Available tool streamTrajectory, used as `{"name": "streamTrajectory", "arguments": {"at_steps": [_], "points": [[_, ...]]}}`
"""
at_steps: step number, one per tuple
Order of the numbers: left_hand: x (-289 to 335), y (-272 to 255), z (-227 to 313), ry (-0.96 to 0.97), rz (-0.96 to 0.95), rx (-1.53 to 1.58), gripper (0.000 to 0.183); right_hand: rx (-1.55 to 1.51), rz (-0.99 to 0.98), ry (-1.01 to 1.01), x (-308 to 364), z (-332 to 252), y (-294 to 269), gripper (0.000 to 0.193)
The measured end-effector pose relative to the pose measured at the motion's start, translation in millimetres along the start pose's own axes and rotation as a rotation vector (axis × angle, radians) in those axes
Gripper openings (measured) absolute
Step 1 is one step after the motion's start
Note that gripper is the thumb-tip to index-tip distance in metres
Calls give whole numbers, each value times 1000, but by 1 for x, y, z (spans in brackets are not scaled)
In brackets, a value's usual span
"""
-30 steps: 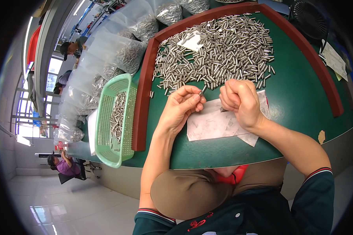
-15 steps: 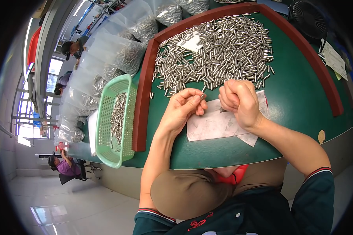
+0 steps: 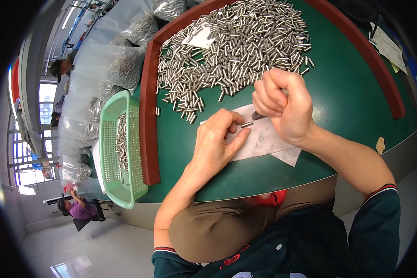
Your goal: Manually assembling small metal pins using a specialized hand tool at a manufacturing workbench.
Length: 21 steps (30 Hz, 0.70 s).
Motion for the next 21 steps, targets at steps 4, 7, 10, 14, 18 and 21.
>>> {"name": "streamTrajectory", "arguments": {"at_steps": [4,7,10,14,18,21], "points": [[0,1,-1,81,75,-3,10,-16,-19,23,3,2,0,37],[1,2,-5,117,115,2,9,-18,-33,24,3,4,0,37],[1,3,-6,101,113,21,8,-25,-36,19,3,5,-1,38],[0,4,-4,82,106,33,8,-25,-46,2,4,4,-1,38],[0,3,-4,76,109,36,7,-30,-47,4,4,5,0,38],[0,3,-4,81,109,35,7,-37,-60,3,4,6,-1,39]]}}
Point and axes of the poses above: each hand's wrist, its own x-axis away from the middle knuckle, its own y-axis out of the palm, z = x × y, the point moved 3 cm from there along -x, towards the middle knuckle, and after that the axes turned 8 degrees about -x, right-handed, at the moved point
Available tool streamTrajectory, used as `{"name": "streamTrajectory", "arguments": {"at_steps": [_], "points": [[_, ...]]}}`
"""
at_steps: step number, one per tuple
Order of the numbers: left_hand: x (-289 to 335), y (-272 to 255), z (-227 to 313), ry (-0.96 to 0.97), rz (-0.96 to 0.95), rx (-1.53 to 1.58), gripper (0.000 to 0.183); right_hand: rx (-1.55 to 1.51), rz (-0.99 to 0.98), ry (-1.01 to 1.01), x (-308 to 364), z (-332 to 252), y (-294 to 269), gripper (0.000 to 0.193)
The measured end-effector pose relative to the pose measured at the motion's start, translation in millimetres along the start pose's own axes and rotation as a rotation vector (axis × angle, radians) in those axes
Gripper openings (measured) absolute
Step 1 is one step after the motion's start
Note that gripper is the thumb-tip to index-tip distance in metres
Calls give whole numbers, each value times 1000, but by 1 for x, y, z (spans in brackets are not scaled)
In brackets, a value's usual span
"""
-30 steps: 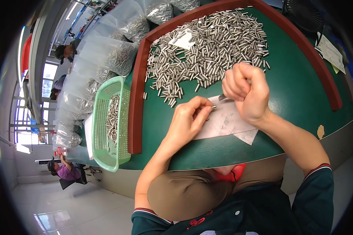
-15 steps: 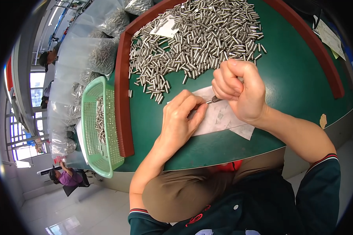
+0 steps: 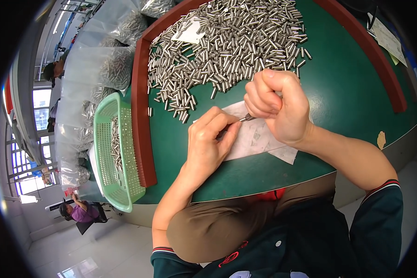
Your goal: Manually assembling small metal pins using a specialized hand tool at a manufacturing workbench.
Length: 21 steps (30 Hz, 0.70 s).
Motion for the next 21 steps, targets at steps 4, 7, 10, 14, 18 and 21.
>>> {"name": "streamTrajectory", "arguments": {"at_steps": [4,7,10,14,18,21], "points": [[-1,2,2,-9,-22,1,7,-8,-15,-5,1,-1,-1,37],[-2,1,3,-5,-38,-13,8,9,-43,-16,1,0,2,35],[-3,-1,3,-7,-45,-2,7,73,-88,-6,2,3,4,33],[-6,-1,3,-36,-53,44,7,197,-34,-22,3,3,10,36],[-3,1,1,-23,-52,37,7,152,-50,-24,1,0,5,34],[-3,0,2,-25,-39,30,7,54,-37,5,-3,-6,5,36]]}}
Point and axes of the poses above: each hand's wrist, its own x-axis away from the middle knuckle, its own y-axis out of the palm, z = x × y, the point moved 3 cm from there along -x, towards the middle knuckle, and after that the axes turned 8 degrees about -x, right-handed, at the moved point
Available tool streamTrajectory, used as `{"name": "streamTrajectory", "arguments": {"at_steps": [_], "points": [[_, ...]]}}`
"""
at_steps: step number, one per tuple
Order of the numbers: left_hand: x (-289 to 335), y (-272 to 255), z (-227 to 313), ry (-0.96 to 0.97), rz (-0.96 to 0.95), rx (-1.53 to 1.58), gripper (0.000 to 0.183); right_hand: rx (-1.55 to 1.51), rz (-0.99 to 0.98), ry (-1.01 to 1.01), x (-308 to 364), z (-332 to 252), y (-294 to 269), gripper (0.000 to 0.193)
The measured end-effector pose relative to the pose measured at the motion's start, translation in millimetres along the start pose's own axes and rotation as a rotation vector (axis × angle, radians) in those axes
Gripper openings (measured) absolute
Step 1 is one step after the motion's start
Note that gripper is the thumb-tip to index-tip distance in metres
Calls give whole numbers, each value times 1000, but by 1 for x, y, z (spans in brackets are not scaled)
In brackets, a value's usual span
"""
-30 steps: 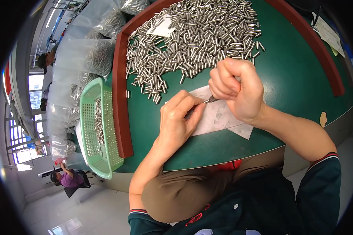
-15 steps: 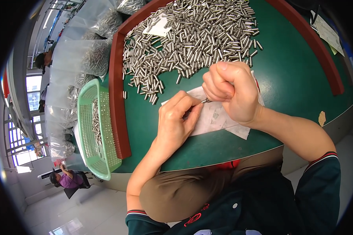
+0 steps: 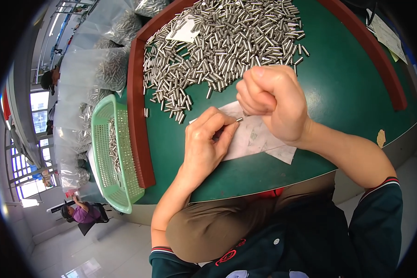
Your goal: Manually assembling small metal pins using a specialized hand tool at a manufacturing workbench.
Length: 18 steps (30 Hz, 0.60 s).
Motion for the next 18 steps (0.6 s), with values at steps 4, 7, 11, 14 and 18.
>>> {"name": "streamTrajectory", "arguments": {"at_steps": [4,7,11,14,18], "points": [[1,-3,2,-31,-31,-7,7,44,-15,-7,0,0,4,39],[0,-9,-2,-96,42,112,7,76,34,-13,1,-3,3,38],[5,-10,-21,-427,-38,1274,8,43,36,23,-1,2,-4,39],[6,-7,-29,-478,-9,1381,10,35,33,12,-2,3,-3,39],[5,-1,-34,-489,-60,1560,11,38,28,20,-4,2,-3,39]]}}
Point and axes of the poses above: each hand's wrist, its own x-axis away from the middle knuckle, its own y-axis out of the palm, z = x × y, the point moved 3 cm from there along -x, towards the middle knuckle, and after that the axes turned 8 degrees about -x, right-handed, at the moved point
